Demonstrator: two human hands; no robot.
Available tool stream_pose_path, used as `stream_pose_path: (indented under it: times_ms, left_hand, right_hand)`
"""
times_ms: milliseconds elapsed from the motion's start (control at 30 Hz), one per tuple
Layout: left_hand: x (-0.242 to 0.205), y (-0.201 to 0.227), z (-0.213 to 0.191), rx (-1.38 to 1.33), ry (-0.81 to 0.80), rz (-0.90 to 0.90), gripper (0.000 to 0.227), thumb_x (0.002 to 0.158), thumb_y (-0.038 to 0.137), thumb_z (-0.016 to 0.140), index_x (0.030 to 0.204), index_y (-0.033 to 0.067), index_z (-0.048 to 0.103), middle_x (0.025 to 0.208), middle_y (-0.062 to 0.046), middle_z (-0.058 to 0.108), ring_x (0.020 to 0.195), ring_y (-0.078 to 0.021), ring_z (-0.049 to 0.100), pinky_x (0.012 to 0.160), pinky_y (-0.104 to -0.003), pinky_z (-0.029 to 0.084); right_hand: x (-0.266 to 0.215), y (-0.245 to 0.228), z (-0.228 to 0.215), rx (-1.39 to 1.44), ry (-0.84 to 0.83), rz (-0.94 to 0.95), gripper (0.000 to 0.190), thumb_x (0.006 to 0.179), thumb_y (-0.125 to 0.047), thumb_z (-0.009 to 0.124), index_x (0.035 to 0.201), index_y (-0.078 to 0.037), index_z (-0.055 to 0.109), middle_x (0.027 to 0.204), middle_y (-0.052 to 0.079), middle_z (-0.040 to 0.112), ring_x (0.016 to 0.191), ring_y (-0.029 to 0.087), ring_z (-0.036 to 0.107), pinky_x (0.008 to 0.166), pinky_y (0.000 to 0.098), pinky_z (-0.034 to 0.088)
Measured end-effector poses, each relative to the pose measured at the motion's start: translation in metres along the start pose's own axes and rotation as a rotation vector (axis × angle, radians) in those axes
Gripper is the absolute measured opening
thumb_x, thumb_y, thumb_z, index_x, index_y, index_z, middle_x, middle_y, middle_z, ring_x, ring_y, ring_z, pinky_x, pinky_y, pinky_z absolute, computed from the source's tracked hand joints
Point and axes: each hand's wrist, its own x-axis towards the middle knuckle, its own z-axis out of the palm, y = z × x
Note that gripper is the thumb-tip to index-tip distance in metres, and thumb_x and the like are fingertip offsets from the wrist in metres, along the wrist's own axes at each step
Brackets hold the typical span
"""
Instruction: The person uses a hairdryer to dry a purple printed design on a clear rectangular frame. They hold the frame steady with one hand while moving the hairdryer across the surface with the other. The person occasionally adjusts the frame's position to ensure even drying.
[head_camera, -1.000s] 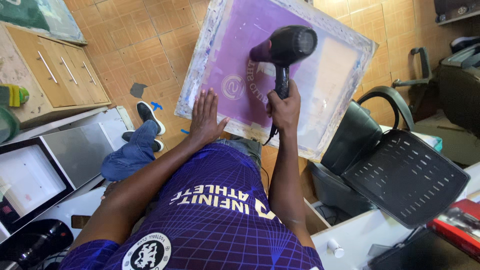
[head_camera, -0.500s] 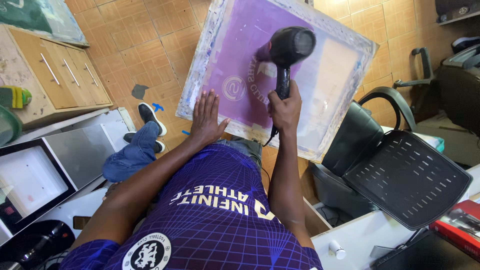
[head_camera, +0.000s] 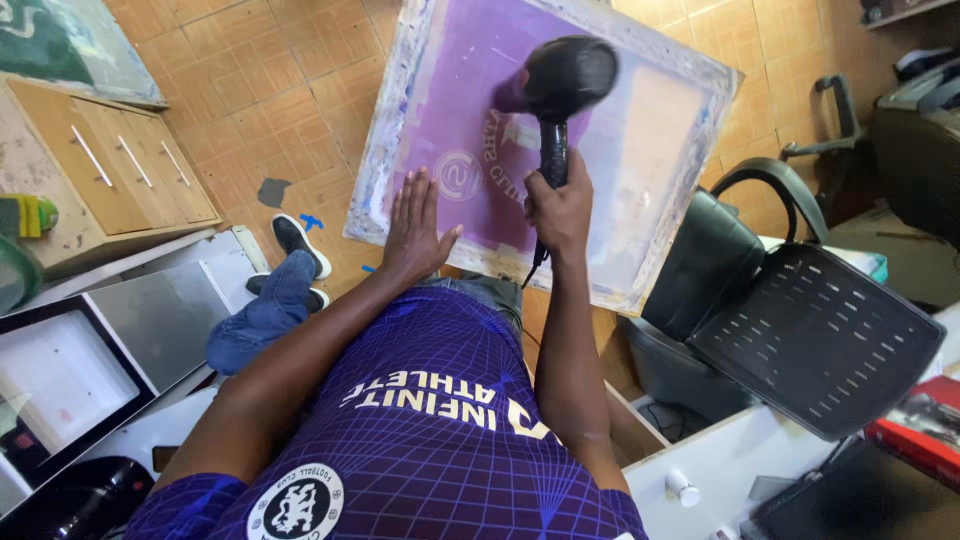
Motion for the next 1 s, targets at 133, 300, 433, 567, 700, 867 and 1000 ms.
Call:
stream_pose_path:
  times_ms: [133, 300, 433, 567, 700, 867, 1000]
  left_hand:
    - [0.016, 0.002, 0.005, 0.028, 0.03, 0.027, 0.087, 0.1, 0.044, 0.069, 0.16, -0.0059, 0.033, 0.169, -0.029, 0.024, 0.158, -0.0479, 0.02, 0.128, -0.059, 0.018]
    - [0.042, 0.007, 0.005, 0.047, 0.098, 0.056, 0.087, 0.096, 0.041, 0.077, 0.156, -0.0084, 0.039, 0.164, -0.031, 0.032, 0.155, -0.0487, 0.026, 0.127, -0.058, 0.021]
    - [0.065, 0.009, 0.008, -0.005, 0.092, 0.086, 0.085, 0.096, 0.041, 0.077, 0.154, -0.009, 0.041, 0.163, -0.031, 0.034, 0.155, -0.048, 0.028, 0.127, -0.057, 0.023]
    - [0.082, 0.021, 0.016, -0.073, 0.026, 0.176, 0.08, 0.1, 0.039, 0.073, 0.154, -0.0105, 0.041, 0.163, -0.032, 0.034, 0.155, -0.0474, 0.028, 0.127, -0.056, 0.024]
    - [0.093, 0.036, 0.045, -0.074, -0.003, 0.281, 0.082, 0.096, 0.037, 0.077, 0.152, -0.0109, 0.042, 0.162, -0.032, 0.034, 0.154, -0.0481, 0.031, 0.126, -0.057, 0.027]
    - [0.079, 0.067, 0.075, -0.053, -0.045, 0.383, 0.086, 0.095, 0.038, 0.08, 0.153, -0.0113, 0.041, 0.161, -0.033, 0.036, 0.153, -0.0483, 0.033, 0.126, -0.056, 0.027]
    - [0.065, 0.091, 0.097, -0.031, -0.092, 0.449, 0.087, 0.094, 0.042, 0.076, 0.156, -0.0082, 0.04, 0.166, -0.029, 0.032, 0.157, -0.0432, 0.029, 0.129, -0.052, 0.023]
  right_hand:
    - [-0.004, 0.02, -0.012, -0.047, -0.018, 0.058, 0.018, 0.083, -0.015, 0.07, 0.096, -0.011, 0.058, 0.048, 0.012, 0.057, 0.036, 0.022, 0.058, 0.039, 0.0323, 0.043]
    - [-0.021, 0.018, -0.019, 0.073, -0.024, 0.101, 0.014, 0.085, -0.011, 0.068, 0.096, -0.011, 0.058, 0.046, 0.012, 0.055, 0.036, 0.022, 0.057, 0.037, 0.0326, 0.042]
    - [-0.039, 0.026, -0.031, -0.012, 0.045, 0.003, 0.022, 0.083, -0.011, 0.071, 0.103, -0.007, 0.062, 0.054, 0.017, 0.057, 0.041, 0.024, 0.06, 0.04, 0.0364, 0.044]
    - [-0.052, 0.04, -0.052, 0.178, 0.052, 0.026, 0.018, 0.09, -0.003, 0.066, 0.106, -0.002, 0.058, 0.054, 0.016, 0.055, 0.037, 0.022, 0.055, 0.036, 0.0344, 0.042]
    - [-0.068, 0.057, -0.077, 0.109, 0.159, 0.057, 0.02, 0.091, -0.001, 0.066, 0.11, -0.003, 0.063, 0.051, 0.013, 0.055, 0.037, 0.021, 0.057, 0.036, 0.0318, 0.044]
    - [-0.096, 0.055, -0.117, 0.149, 0.228, 0.141, 0.02, 0.092, 0.001, 0.065, 0.11, 0.001, 0.059, 0.053, 0.015, 0.053, 0.037, 0.023, 0.055, 0.035, 0.0344, 0.044]
    - [-0.119, 0.043, -0.142, 0.099, 0.325, 0.217, 0.021, 0.092, -0.001, 0.067, 0.111, 0.003, 0.059, 0.049, 0.014, 0.054, 0.034, 0.022, 0.054, 0.031, 0.0329, 0.04]
